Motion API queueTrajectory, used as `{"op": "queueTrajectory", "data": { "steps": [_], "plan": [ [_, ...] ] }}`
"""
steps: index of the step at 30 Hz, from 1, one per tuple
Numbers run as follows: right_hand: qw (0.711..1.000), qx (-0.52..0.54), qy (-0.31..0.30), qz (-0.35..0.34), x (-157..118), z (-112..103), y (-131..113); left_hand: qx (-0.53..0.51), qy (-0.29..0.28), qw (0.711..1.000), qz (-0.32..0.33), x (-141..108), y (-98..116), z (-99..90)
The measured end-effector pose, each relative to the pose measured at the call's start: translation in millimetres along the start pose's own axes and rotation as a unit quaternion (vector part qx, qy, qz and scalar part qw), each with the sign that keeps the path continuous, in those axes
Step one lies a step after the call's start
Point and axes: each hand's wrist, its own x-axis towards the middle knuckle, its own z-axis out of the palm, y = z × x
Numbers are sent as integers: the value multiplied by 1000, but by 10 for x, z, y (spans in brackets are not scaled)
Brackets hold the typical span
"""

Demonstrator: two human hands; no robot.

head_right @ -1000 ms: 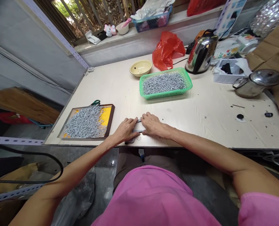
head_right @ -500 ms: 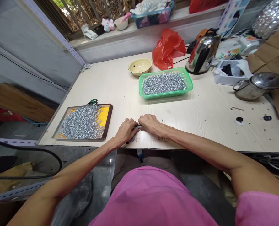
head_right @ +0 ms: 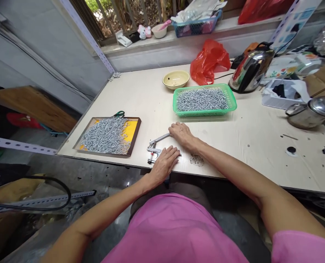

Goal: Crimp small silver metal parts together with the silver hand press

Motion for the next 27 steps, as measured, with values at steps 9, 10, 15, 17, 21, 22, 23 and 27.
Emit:
{"op": "queueTrajectory", "data": {
  "steps": [9, 10, 15, 17, 21, 22, 23, 27],
  "plan": [
    [984, 9, -12, -176, 150, -144, -478, -38, 15, 999, -16, -40, -36, 51],
    [973, 7, -15, -230, 145, -120, -583, -38, 6, 999, -25, -50, -46, 73],
    [933, -38, -14, -358, 216, 78, -982, -24, -12, 998, -58, -124, -34, 208],
    [932, -14, 9, -362, 272, 62, -1069, -27, -6, 998, -53, -142, -23, 229],
    [959, 90, 123, -238, 275, -322, -998, -33, 39, 999, -18, -141, -190, 1],
    [961, 114, 161, -196, 246, -465, -896, -16, 65, 997, -27, -143, -301, -133],
    [958, 133, 202, -156, 207, -606, -755, 13, 95, 994, -50, -149, -441, -291],
    [940, 90, 330, -7, 33, -932, 100, 153, 128, 956, -217, -220, -1143, -981]
  ]
}}
